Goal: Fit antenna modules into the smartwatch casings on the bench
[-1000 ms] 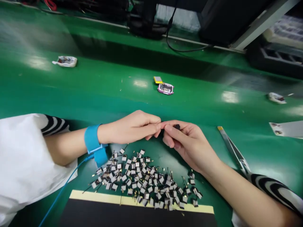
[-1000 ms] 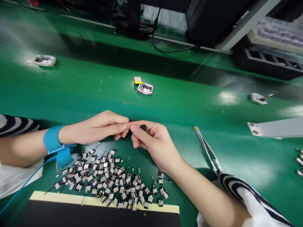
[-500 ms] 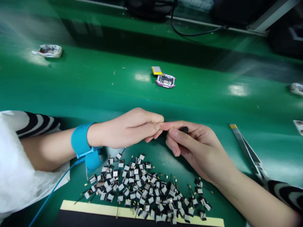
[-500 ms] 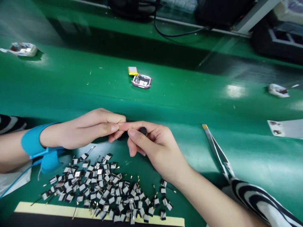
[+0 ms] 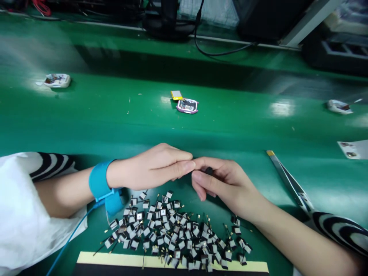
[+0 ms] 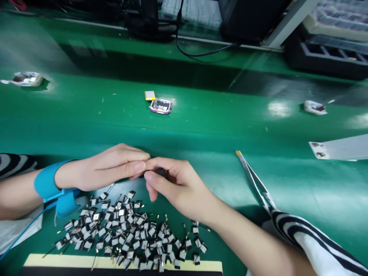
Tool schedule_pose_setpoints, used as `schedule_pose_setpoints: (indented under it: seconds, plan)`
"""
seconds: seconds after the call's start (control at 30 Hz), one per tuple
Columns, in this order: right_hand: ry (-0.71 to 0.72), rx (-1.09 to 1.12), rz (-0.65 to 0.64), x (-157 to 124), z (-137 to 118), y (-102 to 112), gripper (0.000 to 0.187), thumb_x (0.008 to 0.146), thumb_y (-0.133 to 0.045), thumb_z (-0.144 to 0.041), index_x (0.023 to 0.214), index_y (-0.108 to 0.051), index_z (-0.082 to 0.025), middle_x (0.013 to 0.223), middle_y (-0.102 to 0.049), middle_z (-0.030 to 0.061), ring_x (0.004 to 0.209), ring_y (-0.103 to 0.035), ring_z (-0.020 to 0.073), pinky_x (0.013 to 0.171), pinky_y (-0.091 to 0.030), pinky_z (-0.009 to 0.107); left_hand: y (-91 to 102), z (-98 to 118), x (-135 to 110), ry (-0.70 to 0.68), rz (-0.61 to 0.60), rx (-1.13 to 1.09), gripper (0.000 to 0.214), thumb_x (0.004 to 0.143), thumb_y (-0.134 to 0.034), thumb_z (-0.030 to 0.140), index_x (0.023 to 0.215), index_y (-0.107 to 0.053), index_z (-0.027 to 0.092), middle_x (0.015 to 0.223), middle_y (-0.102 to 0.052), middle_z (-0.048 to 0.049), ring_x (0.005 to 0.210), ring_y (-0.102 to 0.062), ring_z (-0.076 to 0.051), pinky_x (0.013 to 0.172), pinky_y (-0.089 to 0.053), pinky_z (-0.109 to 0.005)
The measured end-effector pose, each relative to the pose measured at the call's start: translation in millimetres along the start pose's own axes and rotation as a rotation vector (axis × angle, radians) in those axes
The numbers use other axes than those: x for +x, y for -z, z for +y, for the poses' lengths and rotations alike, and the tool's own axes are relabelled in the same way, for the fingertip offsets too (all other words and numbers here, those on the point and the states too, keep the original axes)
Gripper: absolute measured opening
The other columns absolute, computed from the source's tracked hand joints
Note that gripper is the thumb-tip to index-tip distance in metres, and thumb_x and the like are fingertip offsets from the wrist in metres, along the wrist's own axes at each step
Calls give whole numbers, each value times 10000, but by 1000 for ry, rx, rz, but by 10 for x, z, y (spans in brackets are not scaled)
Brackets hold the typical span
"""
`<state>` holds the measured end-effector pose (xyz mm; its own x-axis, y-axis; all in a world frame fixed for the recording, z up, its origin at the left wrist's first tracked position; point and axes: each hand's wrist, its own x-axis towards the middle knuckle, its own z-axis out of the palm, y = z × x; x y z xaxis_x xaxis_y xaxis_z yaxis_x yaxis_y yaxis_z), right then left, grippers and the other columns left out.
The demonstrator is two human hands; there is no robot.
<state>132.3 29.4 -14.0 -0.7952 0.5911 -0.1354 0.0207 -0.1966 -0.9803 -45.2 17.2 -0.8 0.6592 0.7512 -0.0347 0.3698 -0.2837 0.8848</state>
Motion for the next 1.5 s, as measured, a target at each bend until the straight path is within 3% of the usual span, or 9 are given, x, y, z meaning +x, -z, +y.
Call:
schedule_pose_setpoints:
  seconds: [0.27,0.43,0.57,0.77,1.17,1.33,1.5]
  plan:
    - [45,58,58,19,43,31,186,827,-466,-223,959,-592,-186,542,-459,-28,507,-373,71,497,-276,222,101,-61,65,40,-15,-159,307,858,-298,216,617,-463,122,607,-462,20,573,-402,-75,566,-322,-179]
    - [67,39,31,42,41,48,173,824,-469,-225,936,-578,-152,529,-445,-39,498,-349,67,498,-261,222,81,-81,130,3,75,-42,376,871,-321,298,542,-388,128,526,-335,38,495,-299,-63,484,-244,-192]
    - [66,25,-19,20,38,45,144,829,-467,-213,809,-594,-148,526,-434,-47,516,-367,52,526,-281,212,70,-67,125,-54,-8,-41,342,877,-303,250,556,-336,138,536,-306,42,504,-296,-64,491,-242,-193]
    - [58,117,-49,-14,29,46,217,823,-475,-184,1004,-595,-192,513,-424,-52,495,-374,50,522,-280,221,105,-51,88,-55,-104,-126,317,873,-256,218,587,-367,137,591,-359,22,567,-343,-80,568,-284,-196]
    - [56,69,-62,-16,10,64,243,822,-462,-156,1024,-595,-173,493,-429,-50,488,-393,51,526,-293,221,120,-79,89,-39,-116,-202,273,806,-261,248,583,-371,136,597,-364,10,570,-344,-98,577,-279,-226]
    - [129,72,23,18,30,13,204,819,-478,-171,964,-616,-210,822,-608,4,476,-405,17,510,-363,197,153,-81,70,-87,-148,-249,264,809,-292,297,618,-373,136,615,-387,2,587,-368,-106,578,-294,-229]
    - [175,-61,121,53,20,-30,134,794,-516,-184,832,-644,-177,510,-506,-51,452,-419,29,466,-362,169,120,-64,67,-94,-155,-181,260,805,-363,312,607,-301,155,576,-365,20,521,-321,-82,493,-253,-210]
